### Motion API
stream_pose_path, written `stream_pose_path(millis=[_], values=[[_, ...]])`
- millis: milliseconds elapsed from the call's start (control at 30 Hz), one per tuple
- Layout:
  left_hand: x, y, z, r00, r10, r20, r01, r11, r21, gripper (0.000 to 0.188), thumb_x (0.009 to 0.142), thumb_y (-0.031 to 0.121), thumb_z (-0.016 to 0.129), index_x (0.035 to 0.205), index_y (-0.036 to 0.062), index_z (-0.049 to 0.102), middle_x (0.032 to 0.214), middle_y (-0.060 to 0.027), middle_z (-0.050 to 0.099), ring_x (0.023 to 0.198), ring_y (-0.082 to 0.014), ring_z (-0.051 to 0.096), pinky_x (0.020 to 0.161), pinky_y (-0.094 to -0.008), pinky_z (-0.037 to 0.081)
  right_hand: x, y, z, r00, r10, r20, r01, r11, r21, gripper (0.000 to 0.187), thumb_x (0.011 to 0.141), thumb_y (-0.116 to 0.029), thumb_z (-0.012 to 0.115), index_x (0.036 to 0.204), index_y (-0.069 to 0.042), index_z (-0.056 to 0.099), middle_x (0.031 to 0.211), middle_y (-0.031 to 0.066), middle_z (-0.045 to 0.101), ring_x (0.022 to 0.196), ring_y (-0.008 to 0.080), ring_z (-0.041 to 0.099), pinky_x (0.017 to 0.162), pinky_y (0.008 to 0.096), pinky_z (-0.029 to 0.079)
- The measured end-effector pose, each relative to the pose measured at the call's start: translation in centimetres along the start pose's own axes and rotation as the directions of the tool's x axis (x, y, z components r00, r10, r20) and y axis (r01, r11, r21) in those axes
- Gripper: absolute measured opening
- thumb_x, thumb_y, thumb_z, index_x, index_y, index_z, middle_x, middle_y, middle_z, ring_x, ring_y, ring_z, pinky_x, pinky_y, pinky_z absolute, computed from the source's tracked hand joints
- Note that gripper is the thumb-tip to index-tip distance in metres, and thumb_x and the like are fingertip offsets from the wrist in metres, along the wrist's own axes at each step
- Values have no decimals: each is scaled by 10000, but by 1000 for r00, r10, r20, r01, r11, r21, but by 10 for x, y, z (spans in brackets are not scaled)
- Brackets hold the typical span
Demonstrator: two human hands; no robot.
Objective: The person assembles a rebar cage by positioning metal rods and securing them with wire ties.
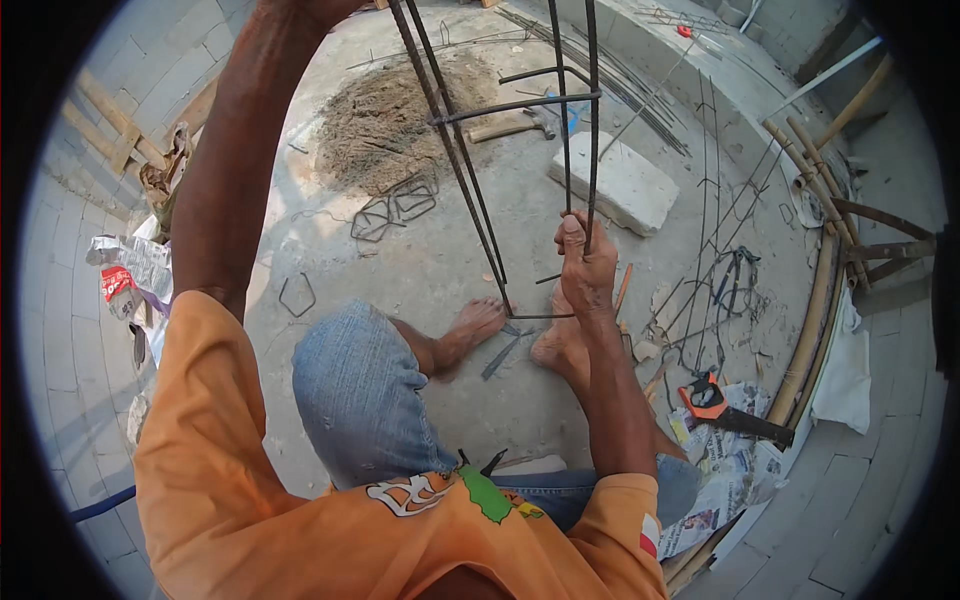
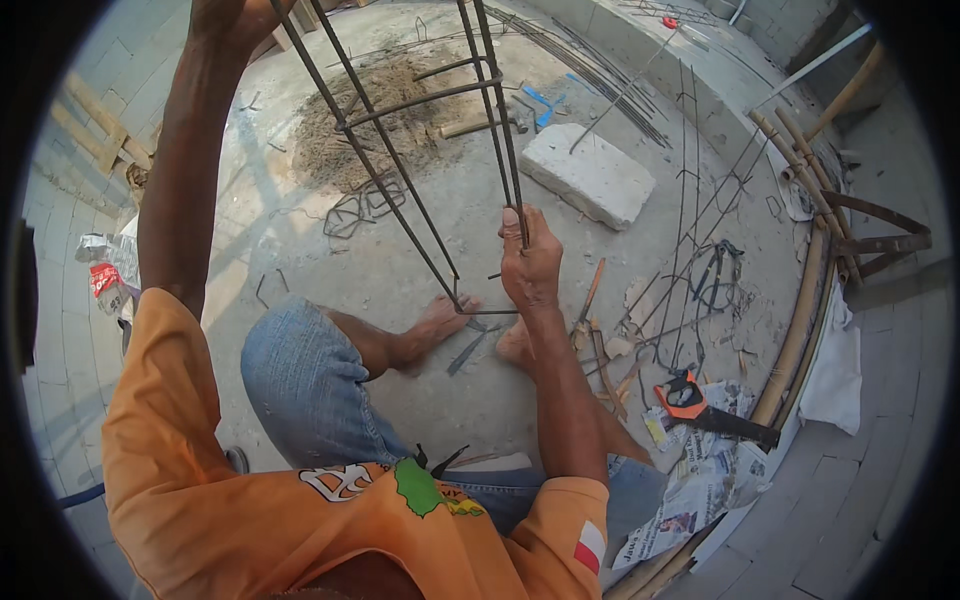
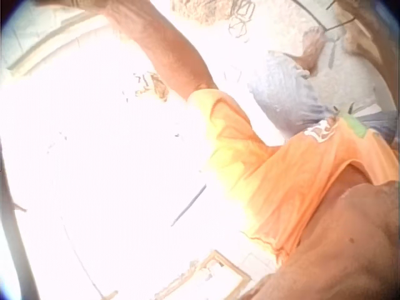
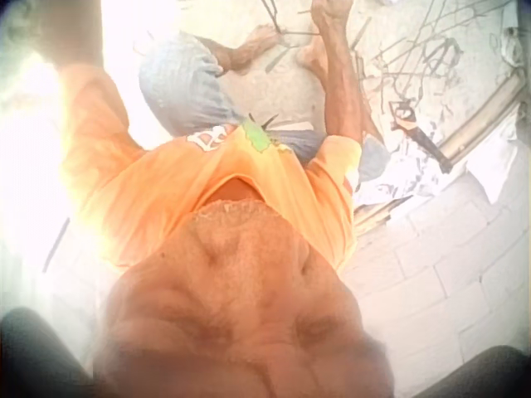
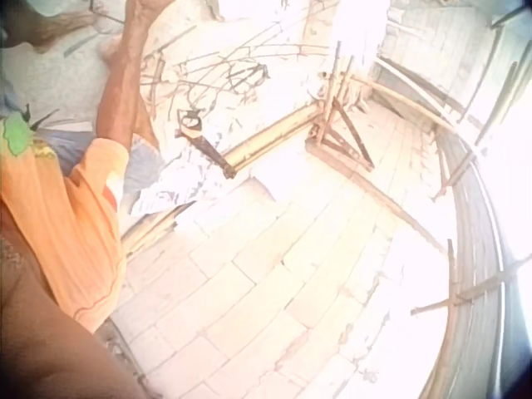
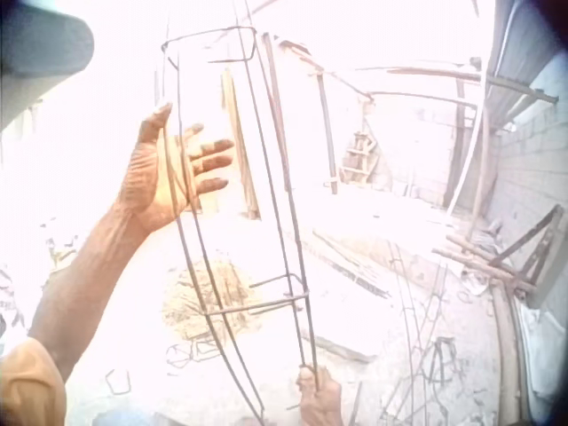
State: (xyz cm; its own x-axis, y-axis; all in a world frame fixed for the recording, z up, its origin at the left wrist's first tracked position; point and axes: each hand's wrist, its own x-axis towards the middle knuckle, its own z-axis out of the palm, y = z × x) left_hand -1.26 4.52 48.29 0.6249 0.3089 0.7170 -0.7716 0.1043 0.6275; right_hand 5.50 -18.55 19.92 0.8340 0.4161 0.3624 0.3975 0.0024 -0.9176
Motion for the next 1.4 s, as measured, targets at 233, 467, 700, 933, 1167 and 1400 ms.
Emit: stream_pose_path(millis=[233,467,700,933,1167,1400], values=[[139,-3,-169,926,-376,44,374,890,-263,342,854,277,646,1049,14,546,962,-150,553,616,-112,517,429,-226,464,37,-37,-18,970,116,216,-129,990,50,388,967,-364,576,985,20,631,696,48,606,658,128,568,618,293,465],[48,-1,-58,902,-136,-409,295,887,356,169,880,166,440,964,19,430,865,-94,406,819,-220,455,841,-476,421,44,-70,-45,916,211,342,-190,977,-92,422,951,-374,578,973,42,645,700,85,617,668,161,575,640,327,471],[47,-17,-199,837,-47,-545,247,922,298,255,826,207,656,1003,43,571,850,-108,561,505,-91,464,380,-234,431,42,-52,-21,884,210,418,-188,978,-94,449,950,-397,584,1005,47,628,722,63,603,664,133,551,620,303,461],[-22,-54,-86,939,-140,-315,205,961,185,586,776,-53,549,1312,19,327,837,-90,511,653,-156,523,546,-323,450,14,55,-18,968,135,213,-92,976,-199,376,988,-355,508,885,-1,586,694,143,592,640,264,578,615,384,457],[-62,-48,-68,944,-233,-233,288,927,239,645,674,1,586,1255,-10,306,884,-92,516,784,-191,562,714,-335,504,1,90,14,972,107,211,-44,959,-281,390,1007,-362,458,916,5,554,720,228,571,706,436,570,642,456,445],[-92,-77,-65,938,-297,-176,333,914,230,608,663,-72,574,1207,62,336,935,-56,511,853,-182,572,746,-324,499,-7,130,16,953,197,230,-105,928,-358,368,977,-339,506,939,23,561,797,260,621,797,461,613,684,484,461]])
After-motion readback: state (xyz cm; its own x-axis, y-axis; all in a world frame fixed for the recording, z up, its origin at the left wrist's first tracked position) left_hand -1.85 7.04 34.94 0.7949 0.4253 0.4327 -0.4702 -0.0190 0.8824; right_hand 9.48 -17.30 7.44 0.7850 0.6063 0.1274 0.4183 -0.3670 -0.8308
